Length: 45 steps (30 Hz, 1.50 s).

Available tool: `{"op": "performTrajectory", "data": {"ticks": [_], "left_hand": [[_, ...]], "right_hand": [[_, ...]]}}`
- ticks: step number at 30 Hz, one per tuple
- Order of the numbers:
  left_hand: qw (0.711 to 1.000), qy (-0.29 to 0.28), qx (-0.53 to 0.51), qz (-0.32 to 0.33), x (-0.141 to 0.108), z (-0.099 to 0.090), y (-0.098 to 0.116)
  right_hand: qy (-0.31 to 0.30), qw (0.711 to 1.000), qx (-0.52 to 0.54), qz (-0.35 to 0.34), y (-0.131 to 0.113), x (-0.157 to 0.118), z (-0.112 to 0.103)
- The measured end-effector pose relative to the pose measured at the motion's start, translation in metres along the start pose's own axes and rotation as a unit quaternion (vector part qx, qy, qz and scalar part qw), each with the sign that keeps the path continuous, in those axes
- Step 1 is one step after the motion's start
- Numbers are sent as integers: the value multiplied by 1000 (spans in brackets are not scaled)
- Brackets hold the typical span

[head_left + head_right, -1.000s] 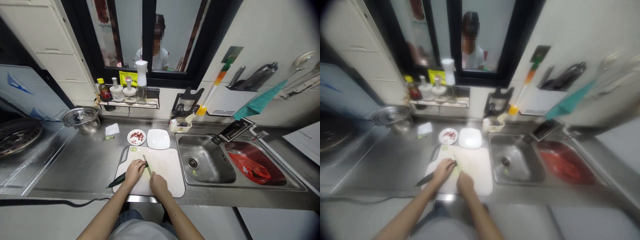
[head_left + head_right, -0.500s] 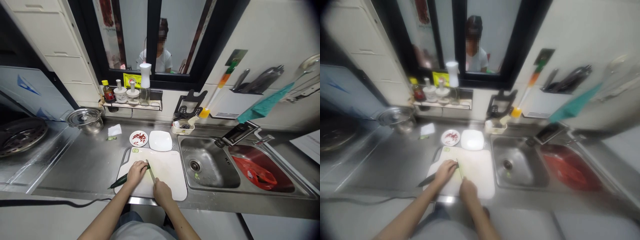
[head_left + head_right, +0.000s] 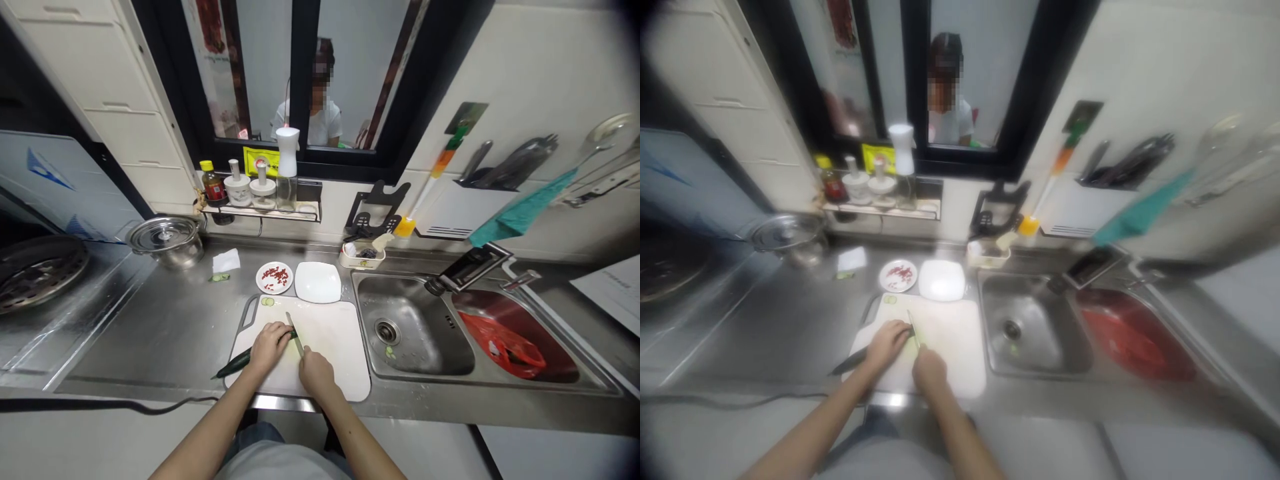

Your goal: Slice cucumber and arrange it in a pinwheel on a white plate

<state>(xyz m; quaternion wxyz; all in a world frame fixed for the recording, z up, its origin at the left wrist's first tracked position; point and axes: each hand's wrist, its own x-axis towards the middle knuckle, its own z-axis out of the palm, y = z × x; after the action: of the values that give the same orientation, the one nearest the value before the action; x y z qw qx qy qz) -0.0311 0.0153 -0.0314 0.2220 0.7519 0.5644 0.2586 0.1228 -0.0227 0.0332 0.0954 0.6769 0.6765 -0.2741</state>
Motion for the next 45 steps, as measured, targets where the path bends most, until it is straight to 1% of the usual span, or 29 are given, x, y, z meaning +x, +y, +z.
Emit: {"op": "performTrajectory", "data": {"ticks": [5,13,23,27,33,37,41,45], "left_hand": [[1000,-4,-2,4,0,2,-3],[1000,-2,-2,5,0,3,-2],[1000,5,-1,3,0,3,-2],[1000,6,-2,7,0,4,-3],[1000,9,-1,7,-1,5,-4],[1000,6,0,8,-1,7,-7],[1000,1,1,4,0,9,-9],[1000,-2,2,-1,0,8,-7]], "right_hand": [[3,1000,0,-1,-1,2,0],[-3,1000,-10,9,-1,-3,0],[6,1000,-23,6,11,-20,11],[6,1000,-17,5,13,-23,12],[-8,1000,-19,3,10,-21,6],[-11,1000,-13,4,5,-15,-1],[0,1000,-7,2,2,-6,-6],[29,999,10,-17,8,-3,-11]]}}
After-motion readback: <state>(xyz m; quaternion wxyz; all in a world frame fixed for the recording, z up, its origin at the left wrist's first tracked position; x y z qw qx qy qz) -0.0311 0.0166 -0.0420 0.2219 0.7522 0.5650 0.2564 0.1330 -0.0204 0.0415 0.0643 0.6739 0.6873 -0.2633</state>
